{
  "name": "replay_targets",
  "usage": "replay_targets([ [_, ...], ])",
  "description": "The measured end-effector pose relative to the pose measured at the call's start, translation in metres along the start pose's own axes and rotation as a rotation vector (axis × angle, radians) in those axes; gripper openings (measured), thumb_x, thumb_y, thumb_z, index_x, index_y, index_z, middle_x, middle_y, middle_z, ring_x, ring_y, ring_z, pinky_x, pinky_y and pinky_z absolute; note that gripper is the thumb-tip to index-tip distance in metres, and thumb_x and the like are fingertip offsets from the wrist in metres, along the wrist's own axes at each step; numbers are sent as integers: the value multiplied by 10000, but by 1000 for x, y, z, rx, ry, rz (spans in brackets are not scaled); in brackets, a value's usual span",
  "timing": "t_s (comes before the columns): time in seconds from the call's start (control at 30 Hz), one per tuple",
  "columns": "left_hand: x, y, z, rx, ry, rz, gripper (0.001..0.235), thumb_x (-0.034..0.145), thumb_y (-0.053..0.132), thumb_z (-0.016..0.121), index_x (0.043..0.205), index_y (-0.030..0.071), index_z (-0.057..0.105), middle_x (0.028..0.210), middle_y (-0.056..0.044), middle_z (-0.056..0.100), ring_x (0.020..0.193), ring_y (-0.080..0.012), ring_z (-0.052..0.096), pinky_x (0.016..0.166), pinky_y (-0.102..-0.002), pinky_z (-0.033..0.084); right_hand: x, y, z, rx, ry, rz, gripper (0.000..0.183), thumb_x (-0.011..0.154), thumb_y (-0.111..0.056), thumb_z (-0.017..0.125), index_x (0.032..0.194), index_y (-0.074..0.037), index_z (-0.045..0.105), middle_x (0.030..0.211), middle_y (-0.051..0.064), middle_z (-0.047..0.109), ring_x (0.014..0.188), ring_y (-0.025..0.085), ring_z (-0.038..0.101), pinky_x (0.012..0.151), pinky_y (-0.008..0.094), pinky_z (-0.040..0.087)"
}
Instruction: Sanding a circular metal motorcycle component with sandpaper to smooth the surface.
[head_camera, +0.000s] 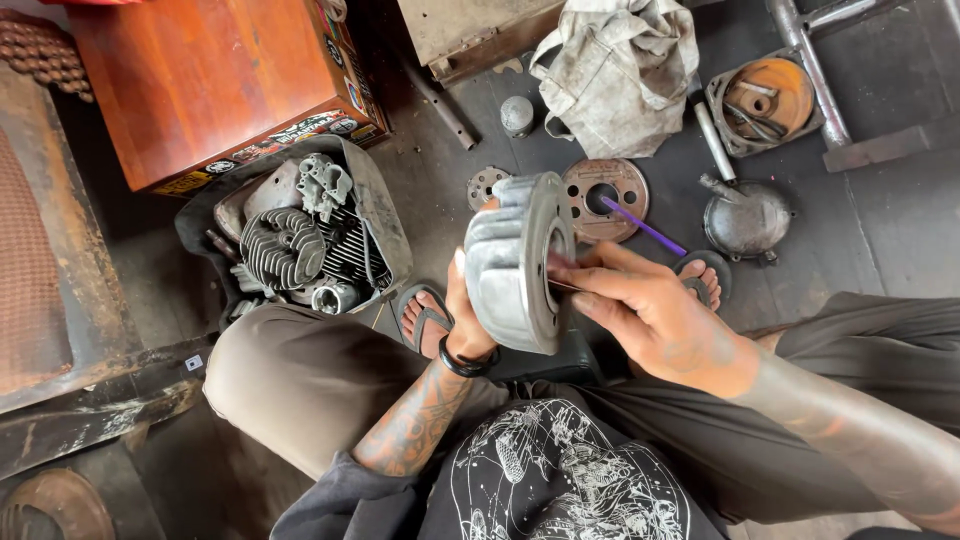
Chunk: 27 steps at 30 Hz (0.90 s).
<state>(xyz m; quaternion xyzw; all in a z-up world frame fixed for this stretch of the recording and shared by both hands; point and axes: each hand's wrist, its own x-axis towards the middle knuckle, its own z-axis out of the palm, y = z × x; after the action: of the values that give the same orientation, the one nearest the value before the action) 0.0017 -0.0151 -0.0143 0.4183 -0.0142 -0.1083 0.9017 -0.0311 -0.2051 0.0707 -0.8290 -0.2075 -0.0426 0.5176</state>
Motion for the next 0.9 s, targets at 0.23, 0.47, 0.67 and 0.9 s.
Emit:
replay_targets([
  [0.23, -19, -27, -30, 48, 148, -63, 418, 1092, 354, 404, 1301, 38, 580, 1244, -139, 645, 1096, -226, 627, 1062, -384, 468, 6, 25, 1, -269, 39, -233, 283, 1035, -53, 492, 1182, -44, 733, 998, 153, 587, 754, 274, 614, 660, 372, 510],
  [0.47, -16, -9, -23, 683, -62, 394, 493, 853, 93, 732, 1300, 5, 545, 1243, -115, 633, 1079, -227, 647, 990, -365, 528, 7, 11, 4, -426, 71, -237, 312, 1057, -114, 474, 1253, -77, 714, 1047, 147, 567, 654, 318, 584, 573, 425, 504],
  [0.67, 16, 7, -10, 647, -201, 700, 226, 887, 252, 744, 877, 31, 789, 889, -170, 757, 820, -309, 754, 780, -370, 624, -2, 7, 2, 526, -81, 217, 221, 991, -88, 607, 1120, -21, 774, 748, 40, 580, 682, 113, 558, 636, 291, 493],
  [0.9, 5, -16, -28, 419, -144, 504, 270, 912, 295, 705, 966, 35, 747, 959, -165, 737, 863, -298, 733, 808, -374, 608, 19, 17, -3, -699, 199, -547, 271, 1076, -90, 488, 1050, -66, 756, 1006, 168, 556, 683, 276, 544, 607, 377, 490],
])
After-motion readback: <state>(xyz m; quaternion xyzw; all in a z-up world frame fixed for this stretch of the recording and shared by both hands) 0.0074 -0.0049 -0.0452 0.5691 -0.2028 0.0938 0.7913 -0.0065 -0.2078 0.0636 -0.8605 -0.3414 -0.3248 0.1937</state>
